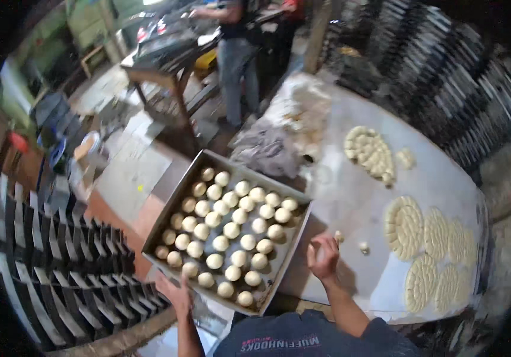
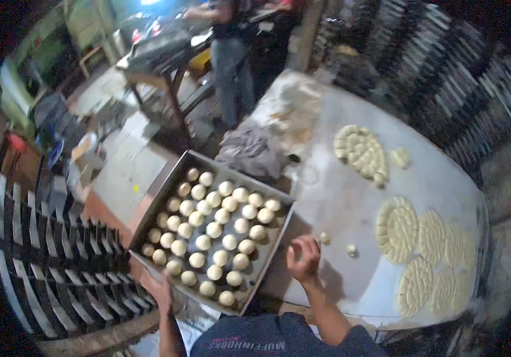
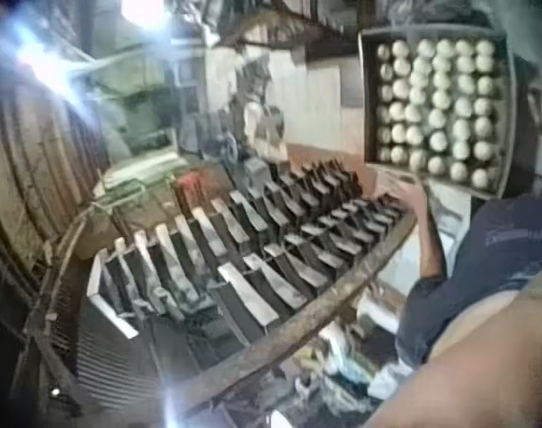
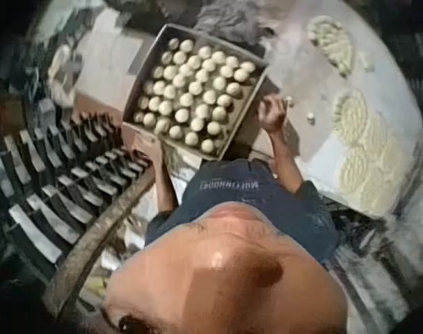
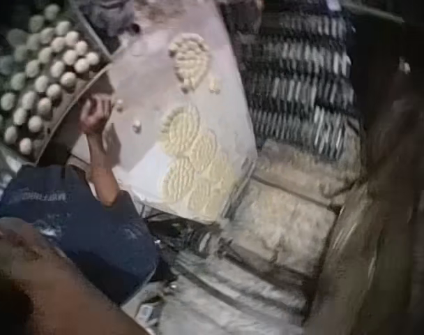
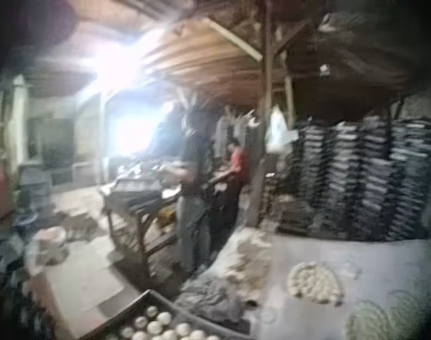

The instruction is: The person takes dough balls from a workbench, rolls them by hand to refine their shape, and places them into rows on a metal baking tray.

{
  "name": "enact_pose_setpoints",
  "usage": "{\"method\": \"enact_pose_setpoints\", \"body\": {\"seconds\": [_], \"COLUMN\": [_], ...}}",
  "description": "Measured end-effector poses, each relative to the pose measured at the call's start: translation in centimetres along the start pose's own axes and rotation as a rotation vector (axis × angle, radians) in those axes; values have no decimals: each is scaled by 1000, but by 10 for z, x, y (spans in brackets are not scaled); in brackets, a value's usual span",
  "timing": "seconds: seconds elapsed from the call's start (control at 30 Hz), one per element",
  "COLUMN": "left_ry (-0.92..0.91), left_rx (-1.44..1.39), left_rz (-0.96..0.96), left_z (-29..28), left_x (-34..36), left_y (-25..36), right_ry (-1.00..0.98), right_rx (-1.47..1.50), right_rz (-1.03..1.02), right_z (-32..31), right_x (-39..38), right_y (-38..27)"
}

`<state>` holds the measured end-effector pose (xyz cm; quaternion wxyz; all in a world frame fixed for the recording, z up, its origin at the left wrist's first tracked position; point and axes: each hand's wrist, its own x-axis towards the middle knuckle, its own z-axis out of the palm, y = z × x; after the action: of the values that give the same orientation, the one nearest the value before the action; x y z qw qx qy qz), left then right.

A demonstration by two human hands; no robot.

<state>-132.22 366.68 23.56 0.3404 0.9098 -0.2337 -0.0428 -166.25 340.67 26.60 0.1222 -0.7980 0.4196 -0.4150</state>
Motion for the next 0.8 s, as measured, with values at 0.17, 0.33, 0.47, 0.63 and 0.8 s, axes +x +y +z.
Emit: {"method": "enact_pose_setpoints", "body": {"seconds": [0.17,0.33,0.47,0.63,0.8], "left_ry": [-80,-129,-137,-216,-391], "left_rx": [-261,-150,-204,1,144], "left_rz": [-96,-48,101,-75,-440], "left_z": [84,98,34,-16,-5], "left_x": [-40,-27,-79,-143,-229], "left_y": [-7,-132,-12,-116,-281], "right_ry": [100,46,-187,-588,-697], "right_rx": [-106,311,443,604,587], "right_rz": [237,-11,11,-244,-185], "right_z": [-82,-56,-32,-1,81], "right_x": [-37,-8,-46,-94,-71], "right_y": [46,-32,-80,-189,-256]}}
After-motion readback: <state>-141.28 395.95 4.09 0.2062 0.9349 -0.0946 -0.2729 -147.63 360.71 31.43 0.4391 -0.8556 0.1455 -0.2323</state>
